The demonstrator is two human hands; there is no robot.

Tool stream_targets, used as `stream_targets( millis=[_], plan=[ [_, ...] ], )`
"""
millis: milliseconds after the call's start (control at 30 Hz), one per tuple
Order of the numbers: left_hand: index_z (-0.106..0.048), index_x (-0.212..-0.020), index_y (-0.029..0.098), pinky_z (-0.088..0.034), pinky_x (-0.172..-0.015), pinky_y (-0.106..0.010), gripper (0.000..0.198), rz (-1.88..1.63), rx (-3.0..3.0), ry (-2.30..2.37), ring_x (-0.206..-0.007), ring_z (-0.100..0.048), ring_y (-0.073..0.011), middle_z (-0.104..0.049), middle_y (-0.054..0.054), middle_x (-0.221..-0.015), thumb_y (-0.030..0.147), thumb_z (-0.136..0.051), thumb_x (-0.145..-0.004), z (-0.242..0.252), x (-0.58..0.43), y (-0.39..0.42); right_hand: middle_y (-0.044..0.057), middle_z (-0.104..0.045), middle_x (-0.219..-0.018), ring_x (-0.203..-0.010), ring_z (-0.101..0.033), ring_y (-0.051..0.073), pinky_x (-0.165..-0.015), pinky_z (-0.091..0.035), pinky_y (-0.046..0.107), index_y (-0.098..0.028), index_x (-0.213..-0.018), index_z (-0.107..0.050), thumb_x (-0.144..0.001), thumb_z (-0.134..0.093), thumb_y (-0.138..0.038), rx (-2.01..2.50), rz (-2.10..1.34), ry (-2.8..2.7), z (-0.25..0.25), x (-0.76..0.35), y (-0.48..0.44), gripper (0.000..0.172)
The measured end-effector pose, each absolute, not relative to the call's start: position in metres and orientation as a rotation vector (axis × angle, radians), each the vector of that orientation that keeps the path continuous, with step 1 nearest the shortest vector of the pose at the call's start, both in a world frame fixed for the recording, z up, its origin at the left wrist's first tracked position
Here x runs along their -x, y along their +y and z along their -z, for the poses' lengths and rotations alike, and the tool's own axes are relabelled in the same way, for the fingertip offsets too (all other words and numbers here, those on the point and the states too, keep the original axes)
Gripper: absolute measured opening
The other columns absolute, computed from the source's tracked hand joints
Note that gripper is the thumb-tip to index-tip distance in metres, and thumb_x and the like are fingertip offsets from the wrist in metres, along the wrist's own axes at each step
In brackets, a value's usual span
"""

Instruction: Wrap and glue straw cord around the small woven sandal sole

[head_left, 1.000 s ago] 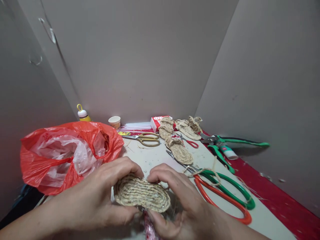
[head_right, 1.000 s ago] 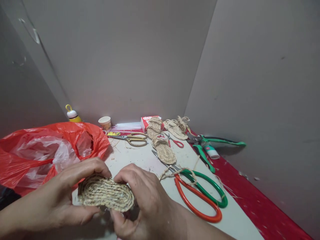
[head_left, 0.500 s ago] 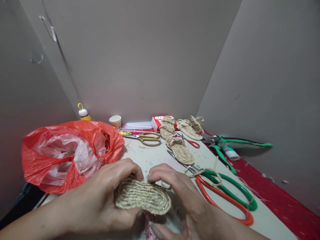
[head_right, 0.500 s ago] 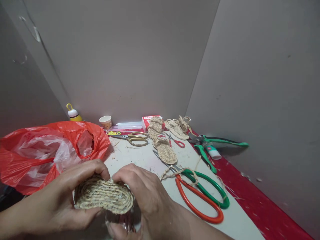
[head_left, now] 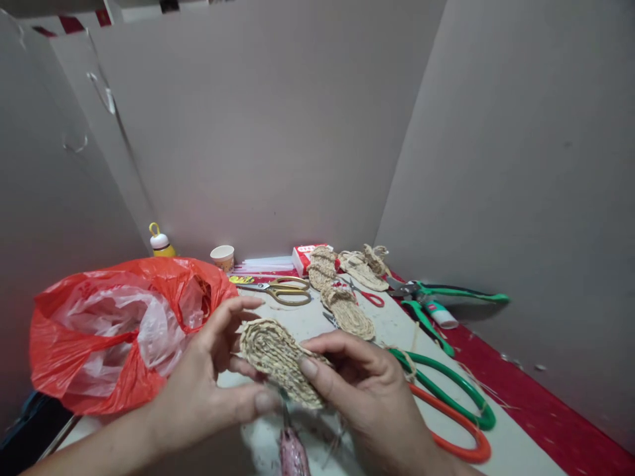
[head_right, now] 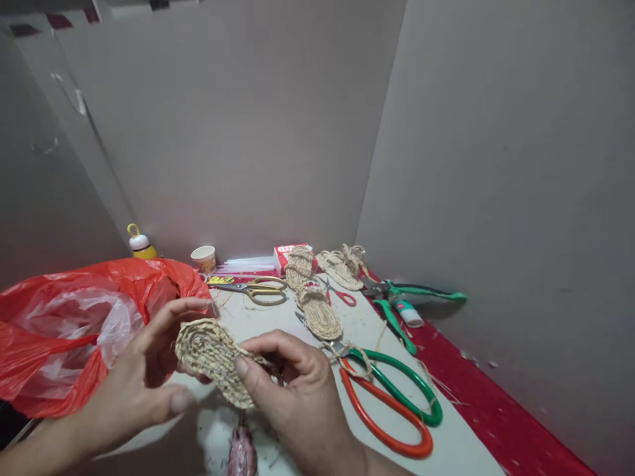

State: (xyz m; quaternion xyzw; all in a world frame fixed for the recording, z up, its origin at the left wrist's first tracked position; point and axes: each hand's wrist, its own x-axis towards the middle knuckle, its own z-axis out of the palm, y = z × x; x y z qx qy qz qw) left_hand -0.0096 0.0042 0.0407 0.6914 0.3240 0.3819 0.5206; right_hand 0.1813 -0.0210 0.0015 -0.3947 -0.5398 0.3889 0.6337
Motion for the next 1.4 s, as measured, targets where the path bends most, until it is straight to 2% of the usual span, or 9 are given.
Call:
stream_targets(
  millis=[100,200,300,367,467,733,1067,1233,1400],
  plan=[
    [-0.064,-0.102,0.019,-0.051,-0.063,-0.022,0.029,-0.965,-1.415,0.769,-0.067,-0.060,-0.0114,-0.065,-0.001,-0.080,0.031,-0.075,-0.078,-0.029,-0.002,0.004,-0.003,-0.072,-0.064,-0.055,-0.062,0.011,-0.050,-0.049,0.018,-0.024,-0.076,-0.073,-0.075,-0.073,-0.022,0.912,-0.803,-1.193,0.003,-0.179,-0.020,0.002],
    [-0.070,-0.087,0.015,-0.051,-0.063,-0.021,0.019,-1.009,-1.378,0.816,-0.064,-0.058,-0.0099,-0.065,-0.001,-0.072,0.031,-0.074,-0.078,-0.023,-0.005,0.004,-0.001,-0.073,-0.070,-0.061,-0.066,0.012,-0.058,-0.053,0.022,-0.022,-0.082,-0.073,-0.078,-0.070,-0.017,0.899,-0.625,-1.335,0.004,-0.180,-0.020,0.007],
    [-0.072,-0.081,0.014,-0.051,-0.063,-0.021,0.016,-1.019,-1.394,0.840,-0.064,-0.059,-0.0101,-0.066,-0.001,-0.071,0.031,-0.074,-0.078,-0.024,-0.002,0.007,0.003,-0.076,-0.080,-0.072,-0.069,0.015,-0.068,-0.055,0.026,-0.021,-0.088,-0.075,-0.085,-0.064,-0.016,0.827,-0.534,-1.484,0.001,-0.182,-0.020,0.012],
    [-0.073,-0.079,0.015,-0.051,-0.063,-0.021,0.015,-1.008,-1.393,0.836,-0.064,-0.059,-0.0101,-0.067,-0.001,-0.070,0.030,-0.074,-0.079,-0.027,-0.001,0.009,0.003,-0.075,-0.077,-0.070,-0.069,0.015,-0.067,-0.055,0.026,-0.021,-0.081,-0.075,-0.087,-0.061,-0.018,0.844,-0.585,-1.499,-0.002,-0.183,-0.019,0.016],
    [-0.074,-0.080,0.016,-0.051,-0.064,-0.020,0.012,-0.990,-1.389,0.815,-0.066,-0.059,-0.0097,-0.068,-0.001,-0.073,0.027,-0.073,-0.079,-0.029,0.000,0.010,0.001,-0.073,-0.069,-0.064,-0.066,0.014,-0.060,-0.053,0.024,-0.020,-0.071,-0.072,-0.082,-0.065,-0.023,0.976,-0.788,-1.388,-0.007,-0.183,-0.017,0.013],
    [-0.075,-0.084,0.016,-0.050,-0.065,-0.022,0.011,-0.961,-1.391,0.804,-0.067,-0.059,-0.0109,-0.068,-0.002,-0.075,0.026,-0.073,-0.080,-0.027,0.000,0.009,-0.002,-0.069,-0.065,-0.061,-0.060,0.011,-0.060,-0.049,0.022,-0.019,-0.068,-0.069,-0.073,-0.074,-0.027,0.967,-1.219,-1.131,-0.007,-0.180,-0.013,0.011],
    [-0.076,-0.087,0.016,-0.045,-0.062,-0.022,0.020,-0.919,-1.378,0.855,-0.064,-0.056,-0.0103,-0.069,-0.003,-0.073,0.033,-0.074,-0.078,-0.028,0.003,0.017,-0.001,-0.067,-0.064,-0.058,-0.058,0.011,-0.056,-0.047,0.021,-0.017,-0.068,-0.065,-0.060,-0.087,-0.031,0.811,-1.637,-0.834,-0.011,-0.179,-0.012,0.027],
    [-0.074,-0.087,0.015,-0.046,-0.061,-0.023,0.024,-0.895,-1.281,0.906,-0.060,-0.057,-0.0098,-0.070,-0.003,-0.072,0.036,-0.077,-0.075,-0.028,0.003,0.019,0.000,-0.067,-0.066,-0.064,-0.061,0.013,-0.066,-0.048,0.025,-0.018,-0.069,-0.065,-0.065,-0.084,-0.029,0.751,-1.652,-0.750,-0.008,-0.178,-0.012,0.023],
    [-0.068,-0.075,0.014,-0.045,-0.057,-0.021,0.024,-0.885,-1.212,0.877,-0.055,-0.058,-0.0089,-0.067,0.000,-0.062,0.031,-0.084,-0.067,-0.029,0.002,0.018,-0.001,-0.064,-0.068,-0.064,-0.056,0.013,-0.064,-0.046,0.026,-0.018,-0.070,-0.066,-0.068,-0.082,-0.034,0.818,-1.474,-0.844,-0.001,-0.178,-0.012,0.023]
  ],
)
